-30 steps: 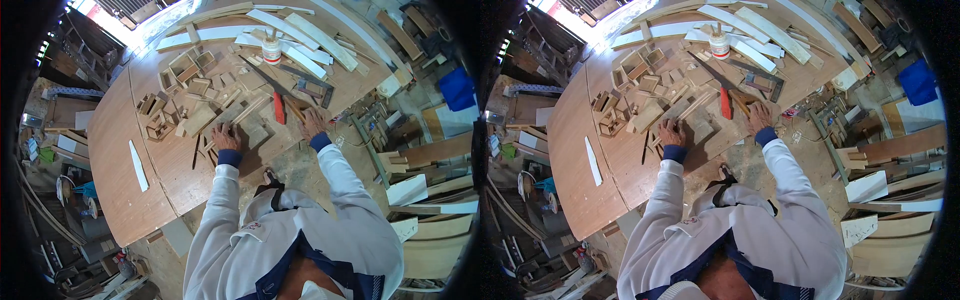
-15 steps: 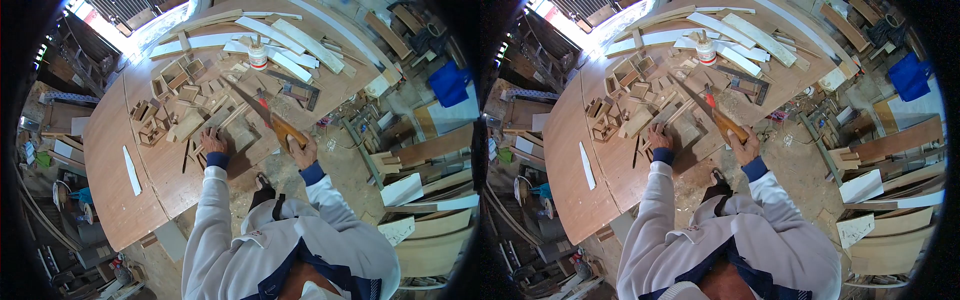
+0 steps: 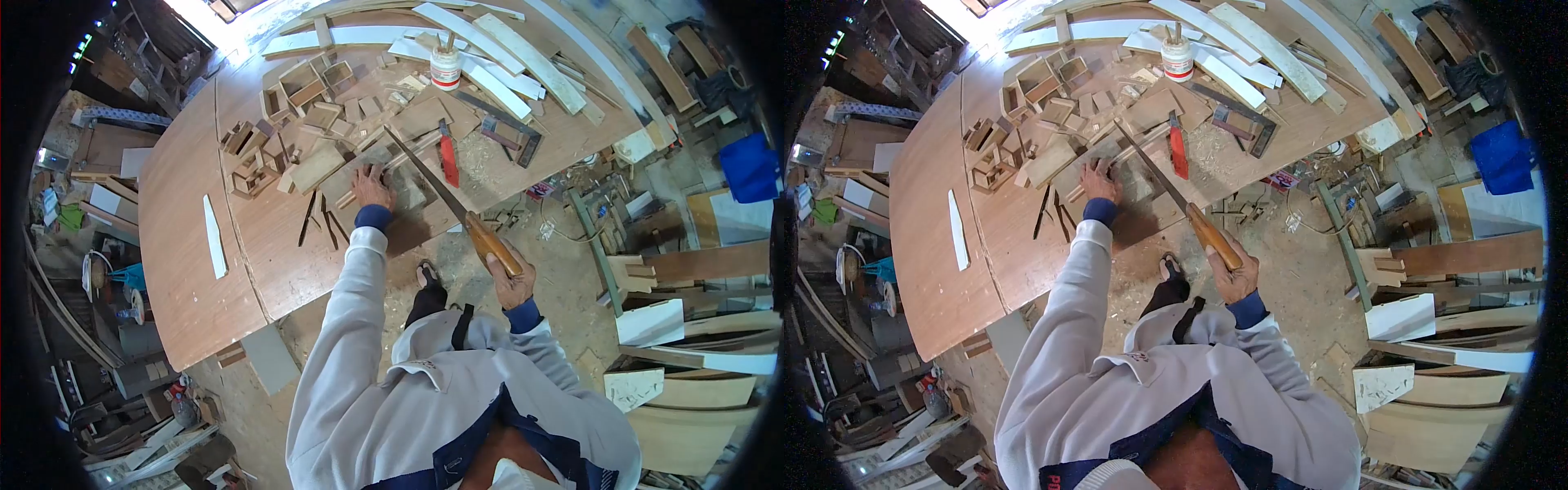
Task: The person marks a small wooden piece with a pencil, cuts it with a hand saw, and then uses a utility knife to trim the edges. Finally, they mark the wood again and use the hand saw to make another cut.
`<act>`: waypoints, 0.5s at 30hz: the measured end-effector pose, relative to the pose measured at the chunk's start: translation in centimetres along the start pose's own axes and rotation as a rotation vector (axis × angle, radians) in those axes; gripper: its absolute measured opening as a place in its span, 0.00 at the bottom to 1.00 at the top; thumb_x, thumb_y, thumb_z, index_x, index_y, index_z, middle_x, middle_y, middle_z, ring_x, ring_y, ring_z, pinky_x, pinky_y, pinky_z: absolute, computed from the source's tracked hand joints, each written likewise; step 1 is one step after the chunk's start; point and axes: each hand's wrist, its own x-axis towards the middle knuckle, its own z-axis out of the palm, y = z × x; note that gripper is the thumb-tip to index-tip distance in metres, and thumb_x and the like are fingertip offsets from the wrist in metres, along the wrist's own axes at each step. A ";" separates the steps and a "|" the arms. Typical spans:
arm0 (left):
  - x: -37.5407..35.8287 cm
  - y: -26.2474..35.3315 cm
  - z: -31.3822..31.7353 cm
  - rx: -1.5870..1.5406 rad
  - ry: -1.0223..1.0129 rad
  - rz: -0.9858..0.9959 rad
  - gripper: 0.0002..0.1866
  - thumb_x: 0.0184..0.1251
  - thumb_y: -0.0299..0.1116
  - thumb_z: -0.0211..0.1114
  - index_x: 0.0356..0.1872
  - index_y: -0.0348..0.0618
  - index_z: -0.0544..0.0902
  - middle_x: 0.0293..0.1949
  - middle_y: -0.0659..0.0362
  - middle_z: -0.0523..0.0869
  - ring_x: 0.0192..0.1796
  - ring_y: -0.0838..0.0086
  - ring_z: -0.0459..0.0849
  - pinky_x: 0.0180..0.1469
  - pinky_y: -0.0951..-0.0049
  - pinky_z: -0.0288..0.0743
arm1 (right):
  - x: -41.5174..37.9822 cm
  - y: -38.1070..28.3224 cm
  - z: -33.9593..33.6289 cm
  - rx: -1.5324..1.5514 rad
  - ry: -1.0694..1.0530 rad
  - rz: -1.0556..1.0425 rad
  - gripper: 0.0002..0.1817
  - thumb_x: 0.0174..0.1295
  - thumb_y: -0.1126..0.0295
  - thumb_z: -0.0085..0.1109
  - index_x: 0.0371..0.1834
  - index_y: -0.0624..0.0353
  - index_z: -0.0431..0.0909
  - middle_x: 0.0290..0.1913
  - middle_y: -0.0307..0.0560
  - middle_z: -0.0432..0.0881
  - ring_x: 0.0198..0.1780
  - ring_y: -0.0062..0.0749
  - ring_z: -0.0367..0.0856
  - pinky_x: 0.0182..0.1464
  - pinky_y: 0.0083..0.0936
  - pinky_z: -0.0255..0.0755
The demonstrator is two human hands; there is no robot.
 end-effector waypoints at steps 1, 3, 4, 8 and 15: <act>0.1 -0.2 0.2 0.002 0.000 -0.004 0.19 0.50 0.33 0.65 0.47 0.50 0.81 0.53 0.50 0.74 0.57 0.49 0.68 0.60 0.52 0.62 | -0.4 0.0 -0.1 0.001 -0.004 0.001 0.18 0.59 0.76 0.62 0.52 0.68 0.76 0.43 0.48 0.84 0.40 0.22 0.81 0.46 0.19 0.73; 0.3 -0.2 0.5 0.018 -0.019 0.015 0.27 0.40 0.33 0.70 0.49 0.53 0.80 0.55 0.54 0.74 0.60 0.53 0.67 0.60 0.52 0.62 | -1.0 -0.3 -0.2 0.037 -0.017 0.059 0.18 0.58 0.77 0.61 0.53 0.69 0.76 0.44 0.49 0.84 0.42 0.22 0.81 0.47 0.19 0.73; 0.4 -0.1 0.7 0.017 -0.021 0.015 0.27 0.40 0.33 0.70 0.49 0.53 0.80 0.55 0.54 0.74 0.60 0.53 0.67 0.60 0.52 0.62 | -1.0 -0.5 -0.2 0.036 -0.017 0.061 0.18 0.58 0.77 0.61 0.53 0.69 0.76 0.44 0.49 0.84 0.42 0.22 0.81 0.47 0.19 0.73; 0.7 0.1 1.2 0.010 -0.030 0.007 0.29 0.38 0.32 0.70 0.50 0.52 0.80 0.55 0.53 0.73 0.60 0.53 0.66 0.61 0.52 0.62 | -1.3 -0.7 0.0 0.033 -0.032 0.040 0.18 0.58 0.78 0.61 0.53 0.68 0.76 0.46 0.50 0.84 0.44 0.23 0.82 0.48 0.19 0.73; 0.8 -0.3 1.8 -0.010 0.062 0.046 0.26 0.36 0.32 0.69 0.46 0.49 0.81 0.53 0.51 0.74 0.58 0.52 0.67 0.61 0.51 0.62 | -1.5 -0.6 0.0 -0.070 -0.110 0.081 0.20 0.59 0.76 0.60 0.55 0.67 0.74 0.45 0.52 0.84 0.45 0.24 0.82 0.46 0.20 0.74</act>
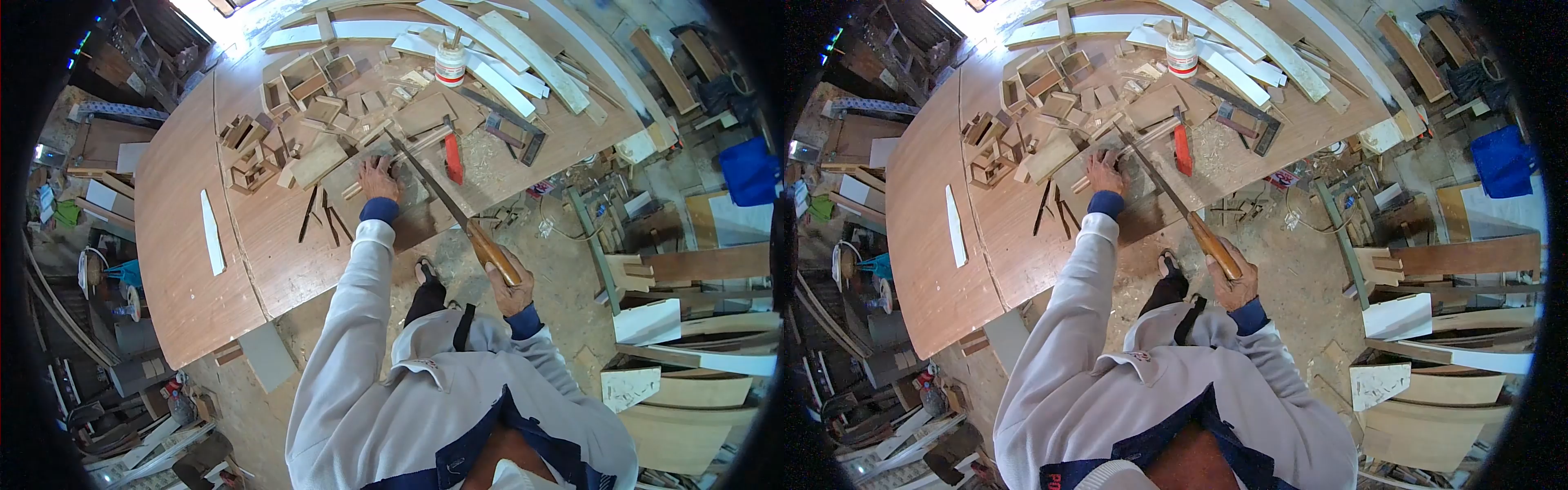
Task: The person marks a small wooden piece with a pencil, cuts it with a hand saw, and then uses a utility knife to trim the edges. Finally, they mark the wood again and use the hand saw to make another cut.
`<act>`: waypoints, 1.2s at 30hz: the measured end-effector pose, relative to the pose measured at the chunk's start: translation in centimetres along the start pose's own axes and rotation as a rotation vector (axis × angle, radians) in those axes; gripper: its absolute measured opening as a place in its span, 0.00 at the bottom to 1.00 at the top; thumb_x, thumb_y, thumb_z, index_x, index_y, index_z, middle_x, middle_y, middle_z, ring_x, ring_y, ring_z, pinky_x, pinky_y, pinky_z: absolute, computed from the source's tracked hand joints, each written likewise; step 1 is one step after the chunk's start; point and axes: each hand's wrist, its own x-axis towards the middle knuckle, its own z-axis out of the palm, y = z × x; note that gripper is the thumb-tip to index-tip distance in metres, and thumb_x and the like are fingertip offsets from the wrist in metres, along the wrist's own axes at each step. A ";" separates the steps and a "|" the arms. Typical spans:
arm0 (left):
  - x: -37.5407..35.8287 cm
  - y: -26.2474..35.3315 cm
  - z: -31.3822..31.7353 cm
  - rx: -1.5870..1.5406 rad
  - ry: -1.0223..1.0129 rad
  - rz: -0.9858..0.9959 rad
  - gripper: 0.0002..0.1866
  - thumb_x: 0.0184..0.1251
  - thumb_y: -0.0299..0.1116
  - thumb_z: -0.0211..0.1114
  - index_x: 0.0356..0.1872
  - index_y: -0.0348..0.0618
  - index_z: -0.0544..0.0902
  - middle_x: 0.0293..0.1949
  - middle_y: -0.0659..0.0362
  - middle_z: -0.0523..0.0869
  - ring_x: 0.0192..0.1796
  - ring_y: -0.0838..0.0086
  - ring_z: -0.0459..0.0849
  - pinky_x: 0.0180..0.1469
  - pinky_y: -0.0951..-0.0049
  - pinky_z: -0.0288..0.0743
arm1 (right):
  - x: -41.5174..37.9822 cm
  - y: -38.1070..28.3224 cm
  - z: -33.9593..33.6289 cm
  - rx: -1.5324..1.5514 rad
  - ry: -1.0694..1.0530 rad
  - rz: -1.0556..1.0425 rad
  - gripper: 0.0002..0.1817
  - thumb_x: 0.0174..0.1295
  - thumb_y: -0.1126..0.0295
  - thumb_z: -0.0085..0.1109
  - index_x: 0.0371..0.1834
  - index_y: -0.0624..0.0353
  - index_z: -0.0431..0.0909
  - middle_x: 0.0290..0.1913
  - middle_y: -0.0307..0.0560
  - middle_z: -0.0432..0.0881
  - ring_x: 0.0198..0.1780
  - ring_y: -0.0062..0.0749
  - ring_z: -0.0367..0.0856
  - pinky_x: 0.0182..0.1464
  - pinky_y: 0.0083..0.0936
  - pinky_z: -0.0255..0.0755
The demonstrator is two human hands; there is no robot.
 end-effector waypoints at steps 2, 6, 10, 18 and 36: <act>-0.1 0.2 -0.4 -0.005 -0.018 -0.016 0.25 0.37 0.33 0.69 0.45 0.49 0.81 0.53 0.51 0.74 0.58 0.51 0.68 0.60 0.51 0.62 | 0.0 0.3 0.1 -0.011 -0.029 -0.003 0.21 0.59 0.76 0.60 0.56 0.67 0.74 0.45 0.53 0.84 0.45 0.25 0.82 0.46 0.20 0.74; -0.3 0.2 0.0 -0.049 0.024 -0.036 0.24 0.38 0.34 0.68 0.45 0.50 0.81 0.53 0.51 0.74 0.58 0.50 0.68 0.61 0.50 0.61 | -0.2 0.1 0.3 0.022 -0.076 0.046 0.22 0.59 0.75 0.61 0.57 0.67 0.72 0.45 0.53 0.83 0.44 0.25 0.82 0.45 0.20 0.74; -0.1 -0.3 0.6 -0.031 0.023 -0.057 0.25 0.38 0.34 0.68 0.46 0.51 0.81 0.55 0.51 0.74 0.61 0.49 0.66 0.63 0.50 0.60 | -0.2 0.2 0.4 0.017 -0.081 0.039 0.22 0.59 0.74 0.61 0.57 0.67 0.73 0.44 0.53 0.84 0.42 0.25 0.83 0.44 0.21 0.74; 0.0 -0.1 0.2 -0.056 -0.096 -0.097 0.29 0.42 0.37 0.66 0.53 0.55 0.79 0.61 0.45 0.70 0.64 0.45 0.63 0.67 0.48 0.55 | -0.2 -0.1 0.2 -0.030 -0.053 -0.012 0.20 0.59 0.74 0.62 0.55 0.66 0.75 0.42 0.53 0.84 0.41 0.28 0.84 0.44 0.20 0.75; 2.9 1.0 0.4 0.172 -0.235 -0.329 0.21 0.60 0.56 0.58 0.42 0.54 0.87 0.44 0.49 0.85 0.50 0.57 0.82 0.53 0.60 0.72 | -0.6 0.3 -0.1 0.009 -0.061 0.035 0.22 0.57 0.76 0.63 0.56 0.64 0.75 0.44 0.52 0.84 0.39 0.27 0.84 0.42 0.20 0.75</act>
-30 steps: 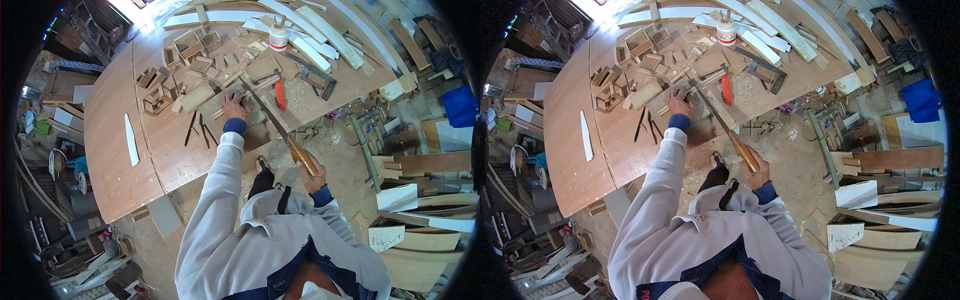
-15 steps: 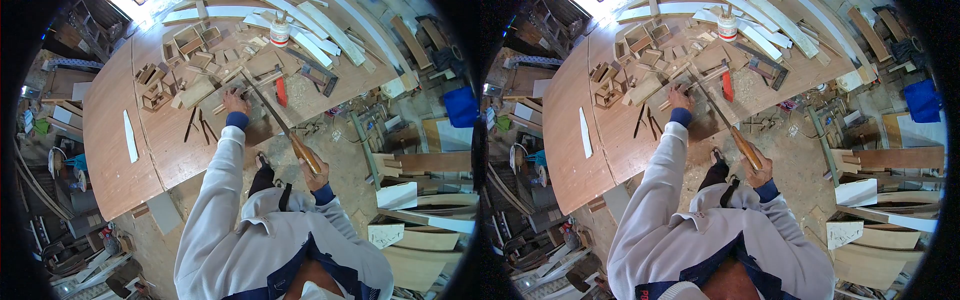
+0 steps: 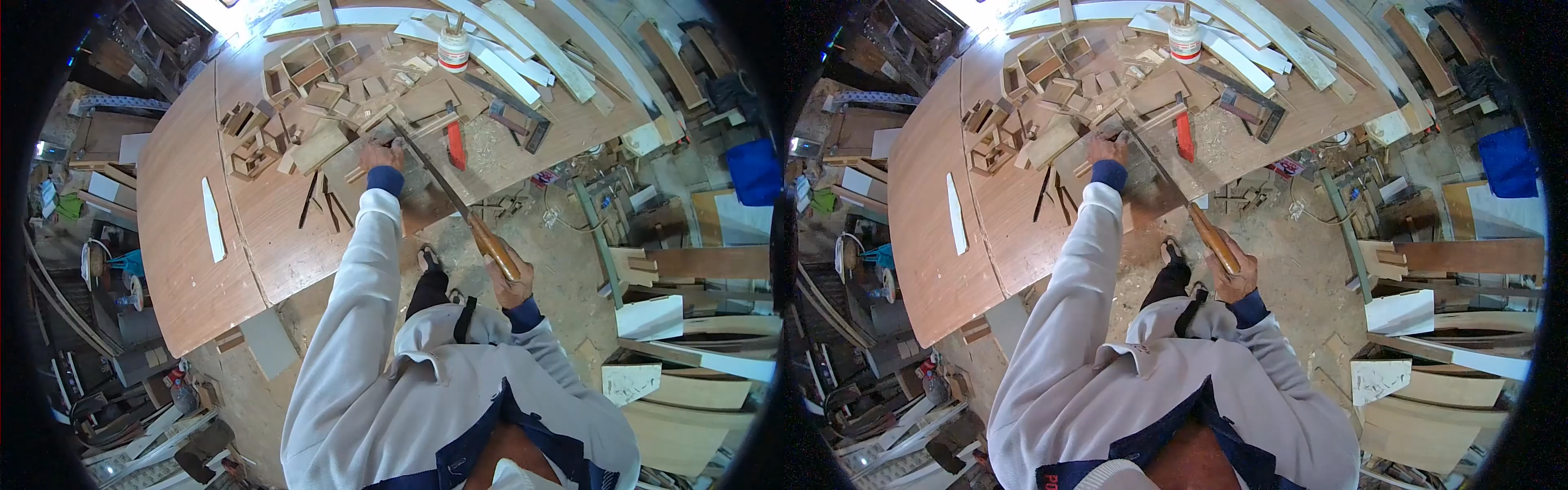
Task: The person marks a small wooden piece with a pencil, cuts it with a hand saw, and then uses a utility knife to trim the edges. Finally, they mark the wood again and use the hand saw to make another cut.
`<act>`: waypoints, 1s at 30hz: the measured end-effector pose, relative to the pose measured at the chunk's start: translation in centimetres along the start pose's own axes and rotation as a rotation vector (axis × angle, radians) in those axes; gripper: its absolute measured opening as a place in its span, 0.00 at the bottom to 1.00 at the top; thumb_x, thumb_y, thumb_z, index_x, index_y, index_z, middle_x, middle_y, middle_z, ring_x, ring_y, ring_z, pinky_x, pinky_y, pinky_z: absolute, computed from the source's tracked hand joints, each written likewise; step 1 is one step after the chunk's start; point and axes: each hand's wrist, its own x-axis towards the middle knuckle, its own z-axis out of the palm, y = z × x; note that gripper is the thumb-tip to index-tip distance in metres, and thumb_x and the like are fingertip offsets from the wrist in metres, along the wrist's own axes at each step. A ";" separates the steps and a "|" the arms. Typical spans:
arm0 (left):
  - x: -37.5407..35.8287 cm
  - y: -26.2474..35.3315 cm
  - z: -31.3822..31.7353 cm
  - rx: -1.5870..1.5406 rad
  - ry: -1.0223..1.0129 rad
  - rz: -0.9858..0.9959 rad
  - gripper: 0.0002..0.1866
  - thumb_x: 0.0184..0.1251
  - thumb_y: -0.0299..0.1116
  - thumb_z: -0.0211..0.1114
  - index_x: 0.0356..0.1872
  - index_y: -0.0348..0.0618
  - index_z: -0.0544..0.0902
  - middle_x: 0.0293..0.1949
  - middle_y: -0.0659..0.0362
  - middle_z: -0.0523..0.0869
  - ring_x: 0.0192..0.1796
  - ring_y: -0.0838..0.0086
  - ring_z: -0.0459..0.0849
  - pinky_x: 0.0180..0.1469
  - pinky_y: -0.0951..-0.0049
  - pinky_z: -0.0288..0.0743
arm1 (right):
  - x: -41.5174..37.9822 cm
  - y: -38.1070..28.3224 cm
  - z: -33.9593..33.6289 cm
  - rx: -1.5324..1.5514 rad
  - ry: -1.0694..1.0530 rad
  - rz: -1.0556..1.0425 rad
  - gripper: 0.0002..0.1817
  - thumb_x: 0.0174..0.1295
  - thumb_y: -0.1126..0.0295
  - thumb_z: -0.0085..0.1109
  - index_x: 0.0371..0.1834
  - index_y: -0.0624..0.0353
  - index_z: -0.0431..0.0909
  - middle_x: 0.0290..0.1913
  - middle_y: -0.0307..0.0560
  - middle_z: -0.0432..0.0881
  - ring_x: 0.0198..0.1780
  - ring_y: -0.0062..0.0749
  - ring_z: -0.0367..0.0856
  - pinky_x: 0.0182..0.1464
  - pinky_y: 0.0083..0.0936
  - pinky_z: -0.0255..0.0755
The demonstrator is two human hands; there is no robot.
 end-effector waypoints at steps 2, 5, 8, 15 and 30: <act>0.1 0.5 -0.5 -0.003 -0.047 -0.040 0.21 0.61 0.56 0.59 0.43 0.54 0.86 0.47 0.48 0.83 0.52 0.55 0.80 0.54 0.59 0.72 | -0.3 -0.2 0.0 -0.011 0.014 -0.023 0.22 0.57 0.76 0.63 0.56 0.64 0.75 0.44 0.52 0.84 0.41 0.27 0.84 0.42 0.20 0.76; 0.4 0.3 0.0 0.005 -0.073 -0.048 0.21 0.60 0.55 0.60 0.45 0.54 0.86 0.50 0.48 0.82 0.54 0.53 0.79 0.55 0.57 0.73 | -0.6 0.4 0.0 -0.046 0.047 -0.087 0.22 0.56 0.76 0.63 0.56 0.64 0.75 0.45 0.53 0.84 0.42 0.28 0.85 0.43 0.21 0.76; -0.1 0.2 -0.6 -0.057 -0.053 -0.020 0.20 0.60 0.55 0.60 0.46 0.57 0.85 0.50 0.49 0.82 0.52 0.53 0.80 0.53 0.57 0.74 | -0.8 0.4 -0.3 -0.078 0.051 -0.116 0.22 0.56 0.76 0.63 0.56 0.65 0.75 0.46 0.54 0.84 0.42 0.28 0.85 0.44 0.21 0.76; -0.5 0.6 -1.4 -0.065 -0.033 0.004 0.20 0.59 0.55 0.61 0.47 0.60 0.85 0.50 0.50 0.82 0.51 0.53 0.80 0.53 0.57 0.74 | -0.9 0.3 -0.3 -0.055 0.056 -0.125 0.21 0.57 0.76 0.63 0.56 0.67 0.75 0.46 0.54 0.84 0.43 0.30 0.85 0.45 0.21 0.76; -0.1 0.4 0.0 -0.046 0.029 -0.032 0.19 0.57 0.54 0.64 0.46 0.61 0.85 0.45 0.51 0.84 0.51 0.52 0.81 0.53 0.53 0.74 | -0.7 1.1 -0.3 -0.028 0.065 -0.126 0.20 0.59 0.73 0.63 0.55 0.65 0.75 0.46 0.54 0.83 0.44 0.31 0.85 0.46 0.22 0.75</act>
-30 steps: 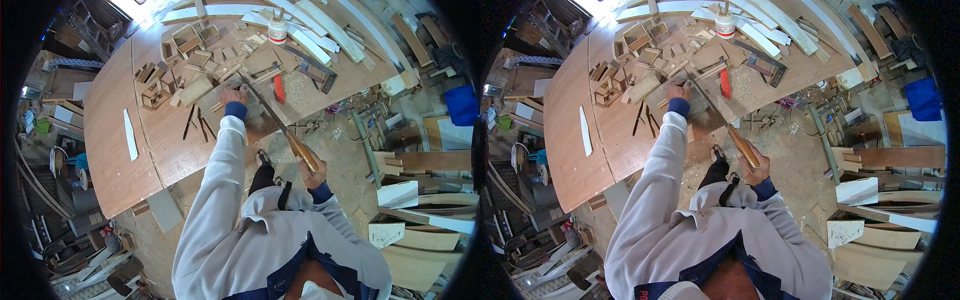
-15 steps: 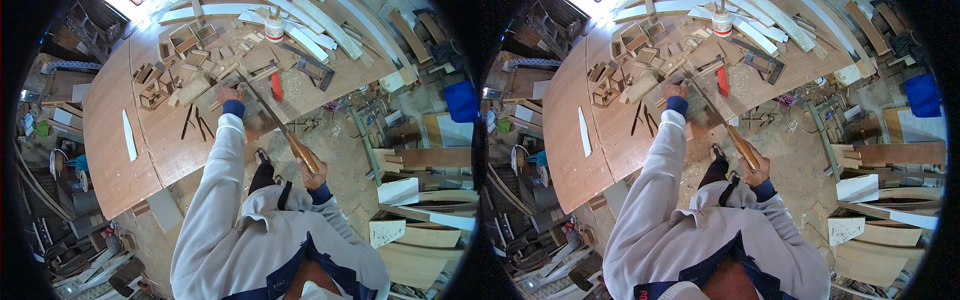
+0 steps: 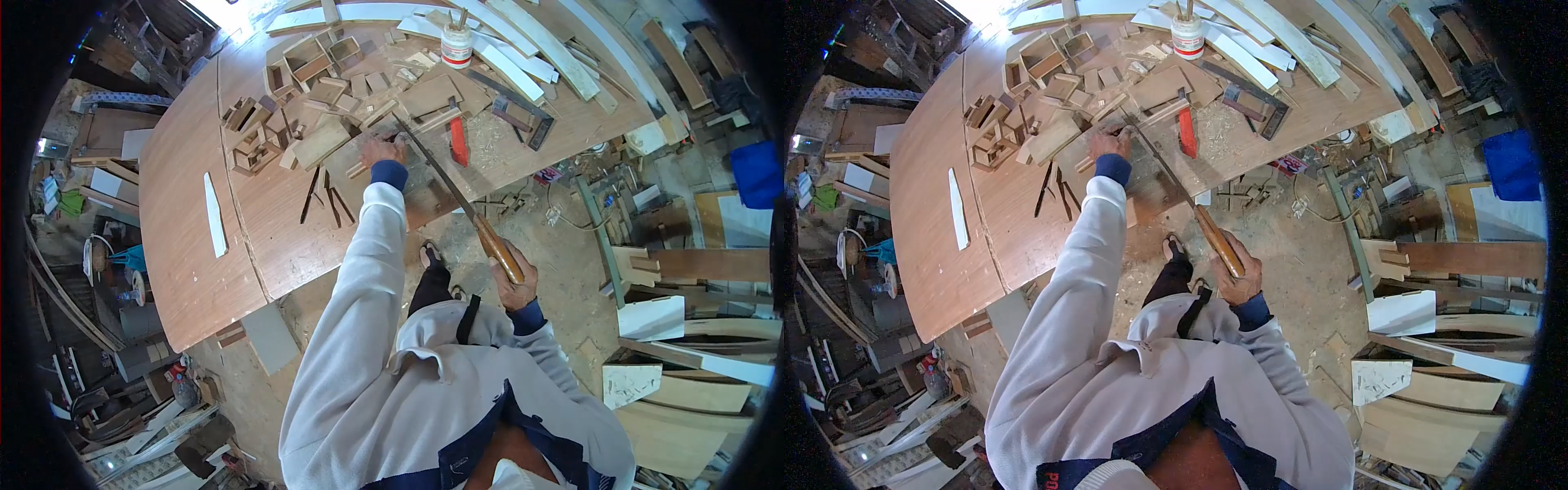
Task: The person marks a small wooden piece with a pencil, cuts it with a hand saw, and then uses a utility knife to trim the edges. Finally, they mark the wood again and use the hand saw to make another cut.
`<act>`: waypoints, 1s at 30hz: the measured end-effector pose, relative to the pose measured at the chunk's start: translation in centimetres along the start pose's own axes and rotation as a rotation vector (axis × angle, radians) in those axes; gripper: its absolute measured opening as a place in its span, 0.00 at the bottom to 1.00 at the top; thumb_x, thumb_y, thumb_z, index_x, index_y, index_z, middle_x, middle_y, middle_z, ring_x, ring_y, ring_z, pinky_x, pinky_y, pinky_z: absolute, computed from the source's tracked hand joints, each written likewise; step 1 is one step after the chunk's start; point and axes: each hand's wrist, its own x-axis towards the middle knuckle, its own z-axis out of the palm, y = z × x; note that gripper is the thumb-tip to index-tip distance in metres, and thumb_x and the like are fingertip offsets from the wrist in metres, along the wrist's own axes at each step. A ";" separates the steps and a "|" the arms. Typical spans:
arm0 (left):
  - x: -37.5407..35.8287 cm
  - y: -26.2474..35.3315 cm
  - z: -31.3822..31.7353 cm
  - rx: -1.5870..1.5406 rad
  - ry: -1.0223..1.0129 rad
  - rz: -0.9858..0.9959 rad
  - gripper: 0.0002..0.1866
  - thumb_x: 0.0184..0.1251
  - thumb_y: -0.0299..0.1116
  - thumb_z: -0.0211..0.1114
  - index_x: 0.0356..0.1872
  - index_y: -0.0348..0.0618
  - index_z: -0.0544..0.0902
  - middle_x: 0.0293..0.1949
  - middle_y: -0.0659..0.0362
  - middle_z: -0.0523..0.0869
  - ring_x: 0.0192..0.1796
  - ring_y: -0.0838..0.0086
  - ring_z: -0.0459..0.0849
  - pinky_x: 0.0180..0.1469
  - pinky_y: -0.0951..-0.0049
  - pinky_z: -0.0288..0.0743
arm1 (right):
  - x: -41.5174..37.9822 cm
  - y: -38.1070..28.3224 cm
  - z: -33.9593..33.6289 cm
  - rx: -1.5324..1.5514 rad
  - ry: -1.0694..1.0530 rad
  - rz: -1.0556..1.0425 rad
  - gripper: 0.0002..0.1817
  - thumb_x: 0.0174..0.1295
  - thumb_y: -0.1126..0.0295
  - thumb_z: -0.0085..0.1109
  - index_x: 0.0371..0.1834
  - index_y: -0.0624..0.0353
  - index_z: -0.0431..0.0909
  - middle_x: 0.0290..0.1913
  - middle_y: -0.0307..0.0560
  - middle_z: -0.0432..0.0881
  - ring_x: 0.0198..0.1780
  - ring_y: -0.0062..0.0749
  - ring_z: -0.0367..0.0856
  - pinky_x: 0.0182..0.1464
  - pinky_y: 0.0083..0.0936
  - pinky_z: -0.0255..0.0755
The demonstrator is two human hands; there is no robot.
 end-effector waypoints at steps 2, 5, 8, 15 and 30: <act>-0.1 0.0 0.0 0.017 0.001 0.009 0.19 0.57 0.53 0.64 0.46 0.61 0.85 0.45 0.50 0.85 0.50 0.52 0.81 0.53 0.53 0.74 | -0.1 -0.1 0.0 -0.001 -0.004 0.017 0.20 0.58 0.73 0.63 0.55 0.65 0.75 0.46 0.54 0.83 0.44 0.31 0.85 0.46 0.22 0.76; 0.1 -0.5 0.5 0.011 0.026 0.032 0.19 0.57 0.53 0.64 0.47 0.61 0.85 0.43 0.49 0.85 0.48 0.52 0.81 0.52 0.50 0.73 | 0.1 -0.7 -0.1 -0.009 -0.005 0.019 0.20 0.58 0.74 0.63 0.55 0.65 0.75 0.46 0.54 0.84 0.43 0.31 0.85 0.45 0.22 0.76; 0.2 -0.6 0.8 -0.006 0.039 0.042 0.19 0.57 0.53 0.63 0.47 0.61 0.84 0.42 0.49 0.85 0.47 0.52 0.81 0.51 0.49 0.73 | 0.0 -0.3 -0.2 -0.015 0.007 -0.014 0.20 0.58 0.74 0.63 0.55 0.66 0.75 0.45 0.54 0.84 0.42 0.30 0.85 0.44 0.21 0.76; -0.9 0.5 -0.2 -0.013 0.095 -0.012 0.19 0.56 0.54 0.63 0.45 0.61 0.85 0.48 0.52 0.82 0.55 0.54 0.76 0.56 0.53 0.69 | -0.3 -0.5 -0.5 -0.025 -0.020 0.006 0.20 0.57 0.76 0.62 0.55 0.68 0.75 0.45 0.54 0.84 0.43 0.31 0.85 0.45 0.22 0.76; -0.6 0.8 -0.5 0.015 0.011 -0.065 0.18 0.57 0.59 0.61 0.44 0.68 0.85 0.53 0.53 0.79 0.57 0.55 0.77 0.56 0.52 0.68 | -0.6 -0.5 -0.8 -0.009 -0.032 0.024 0.21 0.55 0.78 0.63 0.54 0.68 0.75 0.47 0.57 0.83 0.46 0.34 0.85 0.48 0.23 0.75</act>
